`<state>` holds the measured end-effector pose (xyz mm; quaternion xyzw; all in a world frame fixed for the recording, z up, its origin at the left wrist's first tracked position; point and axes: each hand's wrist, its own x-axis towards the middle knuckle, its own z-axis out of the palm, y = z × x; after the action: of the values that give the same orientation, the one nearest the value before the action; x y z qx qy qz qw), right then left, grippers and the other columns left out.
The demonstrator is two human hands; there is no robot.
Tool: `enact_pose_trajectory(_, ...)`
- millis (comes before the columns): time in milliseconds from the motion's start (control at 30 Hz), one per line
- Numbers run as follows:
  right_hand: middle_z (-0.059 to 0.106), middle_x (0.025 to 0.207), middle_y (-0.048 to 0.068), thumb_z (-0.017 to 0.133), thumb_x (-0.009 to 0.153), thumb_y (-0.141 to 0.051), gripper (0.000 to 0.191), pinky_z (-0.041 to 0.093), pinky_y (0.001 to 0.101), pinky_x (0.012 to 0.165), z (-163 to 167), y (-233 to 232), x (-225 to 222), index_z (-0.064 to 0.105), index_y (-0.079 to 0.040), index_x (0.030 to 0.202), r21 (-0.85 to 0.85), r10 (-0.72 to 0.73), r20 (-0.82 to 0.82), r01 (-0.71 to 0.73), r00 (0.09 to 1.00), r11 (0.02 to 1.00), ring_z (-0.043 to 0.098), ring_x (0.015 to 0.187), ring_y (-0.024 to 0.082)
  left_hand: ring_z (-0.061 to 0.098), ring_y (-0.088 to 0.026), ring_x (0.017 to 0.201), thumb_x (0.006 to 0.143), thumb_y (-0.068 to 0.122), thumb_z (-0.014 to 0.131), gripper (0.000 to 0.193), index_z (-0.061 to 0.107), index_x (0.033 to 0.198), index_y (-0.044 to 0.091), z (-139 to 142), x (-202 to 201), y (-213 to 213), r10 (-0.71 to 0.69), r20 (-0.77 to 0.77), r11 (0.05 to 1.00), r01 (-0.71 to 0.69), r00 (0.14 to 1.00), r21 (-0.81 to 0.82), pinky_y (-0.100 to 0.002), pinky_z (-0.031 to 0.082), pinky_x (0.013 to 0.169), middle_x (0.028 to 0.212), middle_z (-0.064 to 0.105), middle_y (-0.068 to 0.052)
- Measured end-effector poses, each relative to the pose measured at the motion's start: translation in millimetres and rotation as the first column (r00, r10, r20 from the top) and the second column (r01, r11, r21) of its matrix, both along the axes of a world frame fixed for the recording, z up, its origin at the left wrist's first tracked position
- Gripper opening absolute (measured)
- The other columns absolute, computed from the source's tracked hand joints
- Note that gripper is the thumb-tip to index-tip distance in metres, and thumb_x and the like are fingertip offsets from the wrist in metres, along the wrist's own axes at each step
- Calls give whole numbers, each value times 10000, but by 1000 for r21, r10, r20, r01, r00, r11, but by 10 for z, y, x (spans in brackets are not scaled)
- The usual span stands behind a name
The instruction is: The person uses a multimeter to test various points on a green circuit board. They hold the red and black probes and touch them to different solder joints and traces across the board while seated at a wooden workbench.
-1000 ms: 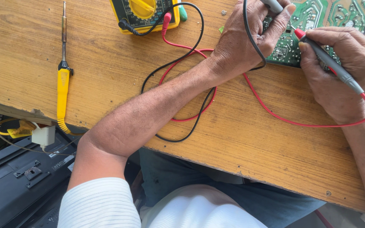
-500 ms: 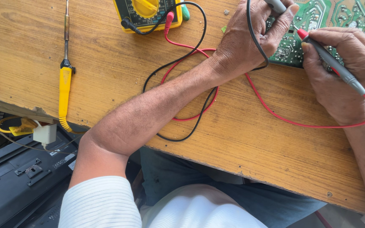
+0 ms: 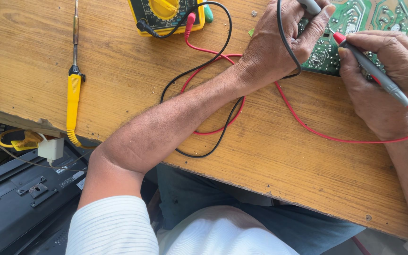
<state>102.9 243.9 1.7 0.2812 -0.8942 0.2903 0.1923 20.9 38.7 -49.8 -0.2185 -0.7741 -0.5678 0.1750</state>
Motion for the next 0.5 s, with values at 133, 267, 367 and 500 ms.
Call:
enact_pose_trajectory(133, 722, 1158, 173, 725, 1051, 106, 149, 580, 287, 908, -10, -3, -3, 680, 49, 1181, -1, -2, 0, 2, 1000, 1000, 725, 1015, 235, 662, -162, 821, 1023, 259, 686, 142, 681, 989, 121, -4, 3, 0, -1, -47, 1000, 2, 999, 27, -335, 549, 787, 841, 672, 8)
enact_pose_trajectory(267, 722, 1155, 173, 725, 1047, 105, 150, 579, 288, 906, -16, -1, -13, 681, 49, 1179, -5, -3, 3, 3, 1000, 1000, 727, 1013, 237, 628, -184, 820, 1019, 257, 688, 148, 668, 961, 122, 10, 13, -6, 34, -84, 999, -34, 996, 4, -357, 524, 784, 828, 636, -8)
enact_pose_trajectory(367, 722, 1154, 173, 725, 1044, 104, 151, 578, 289, 904, -15, 2, -20, 682, 49, 1178, -7, -4, 0, 4, 1000, 1000, 728, 1012, 238, 626, -178, 747, 1033, 253, 685, 158, 661, 950, 121, 24, 23, -9, 36, -89, 999, -35, 995, 17, -332, 517, 712, 816, 621, -14)
enact_pose_trajectory(500, 722, 1151, 172, 725, 1040, 102, 153, 577, 291, 902, -2, 15, -18, 682, 49, 1177, -19, -5, -3, 5, 1000, 1000, 730, 1010, 240, 629, -186, 654, 1015, 239, 701, 194, 655, 900, 91, 39, 22, 3, 5, 29, 1000, -6, 1000, 21, -355, 504, 645, 751, 626, -27)
